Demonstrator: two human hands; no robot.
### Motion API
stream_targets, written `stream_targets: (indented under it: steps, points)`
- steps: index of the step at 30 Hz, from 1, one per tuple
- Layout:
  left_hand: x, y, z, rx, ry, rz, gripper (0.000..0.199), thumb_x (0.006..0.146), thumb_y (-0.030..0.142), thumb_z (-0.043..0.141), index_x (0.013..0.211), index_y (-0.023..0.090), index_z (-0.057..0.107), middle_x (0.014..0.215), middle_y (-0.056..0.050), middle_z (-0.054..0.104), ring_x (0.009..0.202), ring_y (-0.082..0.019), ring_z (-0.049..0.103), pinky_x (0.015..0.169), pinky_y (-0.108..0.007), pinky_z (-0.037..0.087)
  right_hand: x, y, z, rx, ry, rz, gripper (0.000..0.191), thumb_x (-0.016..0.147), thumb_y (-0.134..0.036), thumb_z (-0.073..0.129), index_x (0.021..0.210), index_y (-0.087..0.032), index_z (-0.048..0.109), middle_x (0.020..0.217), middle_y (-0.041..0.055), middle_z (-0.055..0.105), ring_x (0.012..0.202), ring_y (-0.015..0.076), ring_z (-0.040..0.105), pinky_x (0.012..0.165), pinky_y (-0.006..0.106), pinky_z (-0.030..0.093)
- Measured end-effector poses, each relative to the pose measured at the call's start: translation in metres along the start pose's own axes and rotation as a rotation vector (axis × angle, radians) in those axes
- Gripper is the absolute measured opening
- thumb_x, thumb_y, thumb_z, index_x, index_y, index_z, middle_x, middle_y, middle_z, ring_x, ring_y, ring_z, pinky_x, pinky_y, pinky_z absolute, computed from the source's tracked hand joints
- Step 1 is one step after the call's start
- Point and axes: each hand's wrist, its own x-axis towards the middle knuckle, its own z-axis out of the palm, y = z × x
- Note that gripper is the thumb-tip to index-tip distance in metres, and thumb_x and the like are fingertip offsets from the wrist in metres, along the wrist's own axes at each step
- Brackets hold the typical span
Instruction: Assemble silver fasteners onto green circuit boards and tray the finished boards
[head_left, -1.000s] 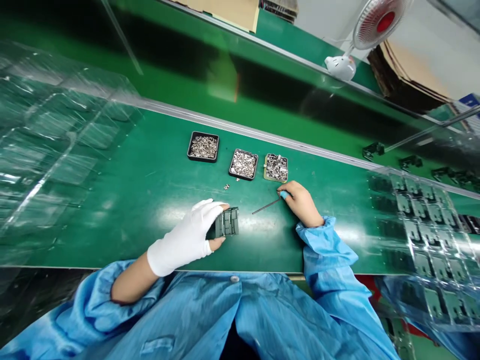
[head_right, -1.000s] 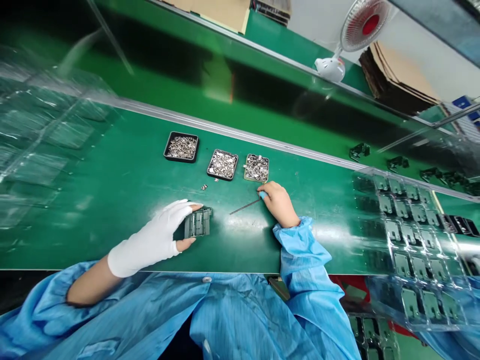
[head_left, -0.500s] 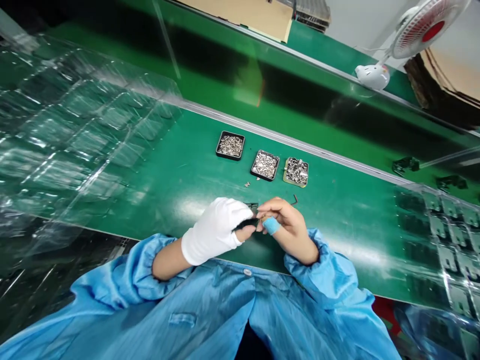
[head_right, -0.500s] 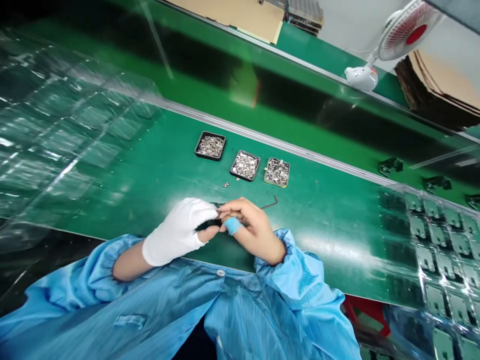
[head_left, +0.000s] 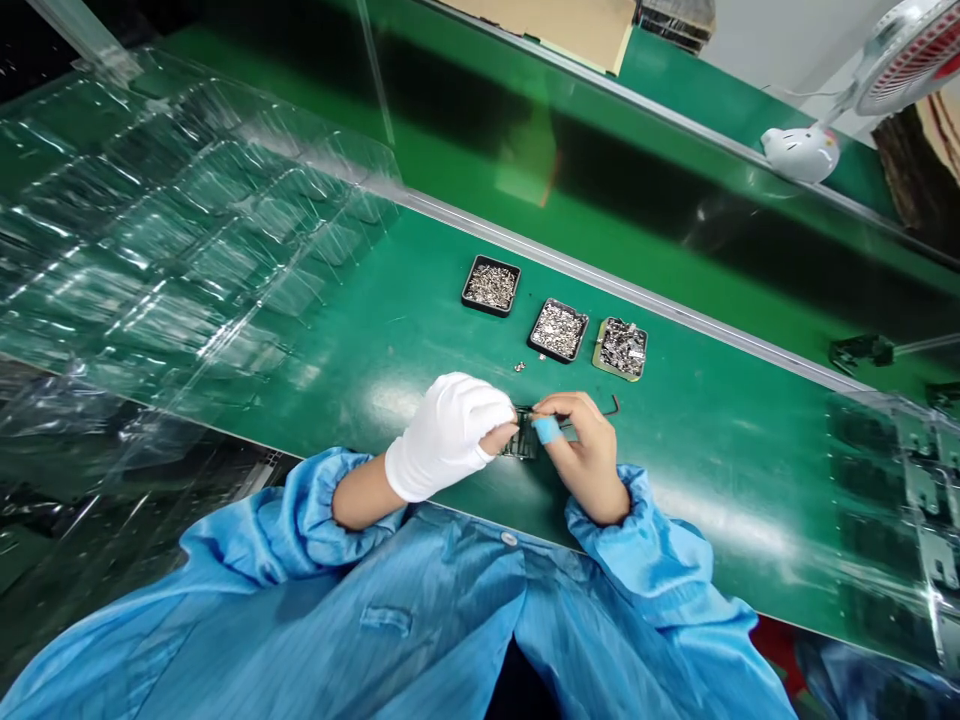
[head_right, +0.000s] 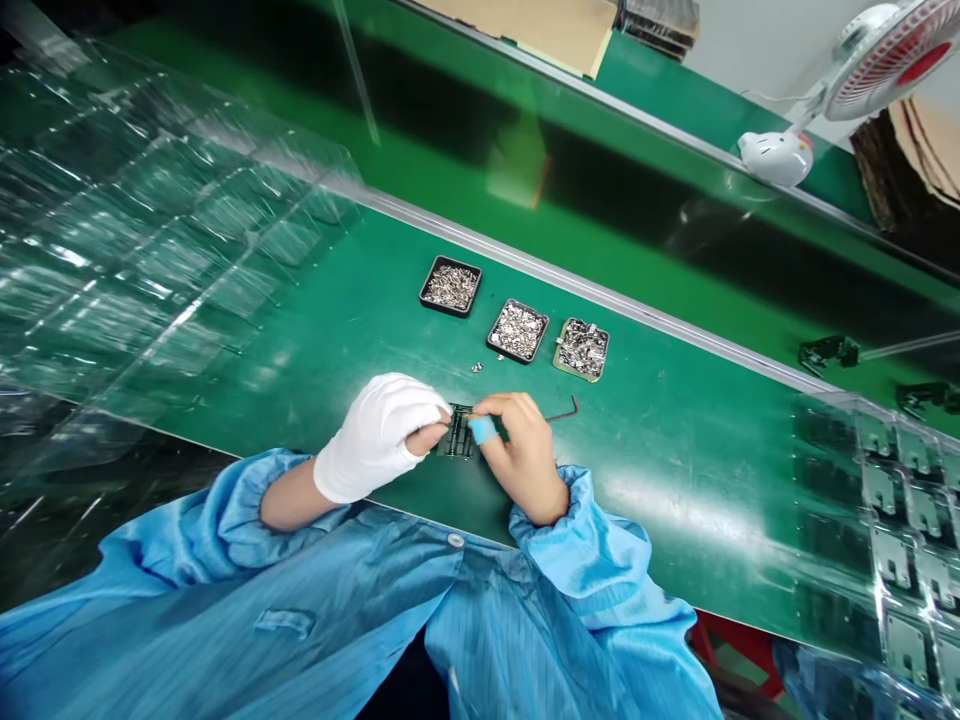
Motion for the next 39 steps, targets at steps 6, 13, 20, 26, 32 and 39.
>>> stream_targets:
  steps: [6, 13, 20, 26, 32, 39]
  points:
    - [-0.004, -0.017, 0.016, -0.436, -0.168, -0.354, 0.025, 0.083, 0.024, 0.049, 0.104, 0.017, 0.061, 0.106, -0.006, 0.069, 0.102, -0.019, 0.064, 0.091, -0.033, 0.05, 0.003, 0.012, 0.011, -0.129, -0.083, -0.053, 0.009, 0.089, -0.018, 0.05, 0.091, -0.023, 0.057, 0.097, 0.0064, 0.062, 0.093, 0.0223, 0.057, 0.082, 0.04, 0.045]
    - [-0.003, -0.017, 0.019, -0.494, -0.203, -0.408, 0.023, 0.08, 0.022, 0.049, 0.099, 0.018, 0.062, 0.103, -0.004, 0.069, 0.1, -0.019, 0.064, 0.091, -0.033, 0.05, 0.002, 0.013, 0.014, -0.142, -0.102, -0.039, 0.008, 0.089, -0.017, 0.049, 0.091, -0.023, 0.053, 0.096, 0.0063, 0.061, 0.09, 0.0218, 0.056, 0.079, 0.038, 0.043]
    - [-0.002, -0.015, 0.019, -0.496, -0.189, -0.403, 0.022, 0.08, 0.02, 0.049, 0.098, 0.017, 0.061, 0.101, -0.004, 0.069, 0.097, -0.019, 0.064, 0.089, -0.033, 0.051, 0.001, 0.014, 0.015, -0.17, -0.104, -0.048, 0.008, 0.089, -0.016, 0.049, 0.091, -0.023, 0.053, 0.097, 0.0062, 0.063, 0.09, 0.022, 0.057, 0.077, 0.038, 0.042]
    - [-0.001, -0.014, 0.018, -0.503, -0.209, -0.41, 0.021, 0.079, 0.019, 0.048, 0.096, 0.017, 0.061, 0.099, -0.003, 0.069, 0.096, -0.019, 0.064, 0.088, -0.031, 0.05, -0.001, 0.014, 0.013, -0.143, -0.067, -0.087, 0.006, 0.09, -0.018, 0.051, 0.091, -0.023, 0.053, 0.094, 0.0047, 0.064, 0.088, 0.0209, 0.06, 0.077, 0.037, 0.042]
    - [-0.003, -0.015, 0.02, -0.502, -0.223, -0.429, 0.022, 0.079, 0.02, 0.048, 0.098, 0.018, 0.06, 0.101, -0.003, 0.068, 0.097, -0.019, 0.063, 0.088, -0.031, 0.048, 0.0, 0.012, 0.015, -0.157, -0.09, -0.076, 0.009, 0.087, -0.015, 0.051, 0.09, -0.023, 0.052, 0.097, 0.0059, 0.063, 0.089, 0.0219, 0.058, 0.076, 0.037, 0.042]
    - [-0.002, -0.012, 0.025, -0.573, -0.166, -0.51, 0.017, 0.084, 0.03, 0.049, 0.093, 0.017, 0.055, 0.094, -0.004, 0.064, 0.093, -0.019, 0.061, 0.086, -0.033, 0.048, -0.003, 0.015, 0.019, 0.105, -0.075, 0.089, 0.009, 0.088, -0.018, 0.051, 0.095, -0.024, 0.053, 0.1, 0.0053, 0.061, 0.094, 0.0211, 0.057, 0.083, 0.038, 0.044]
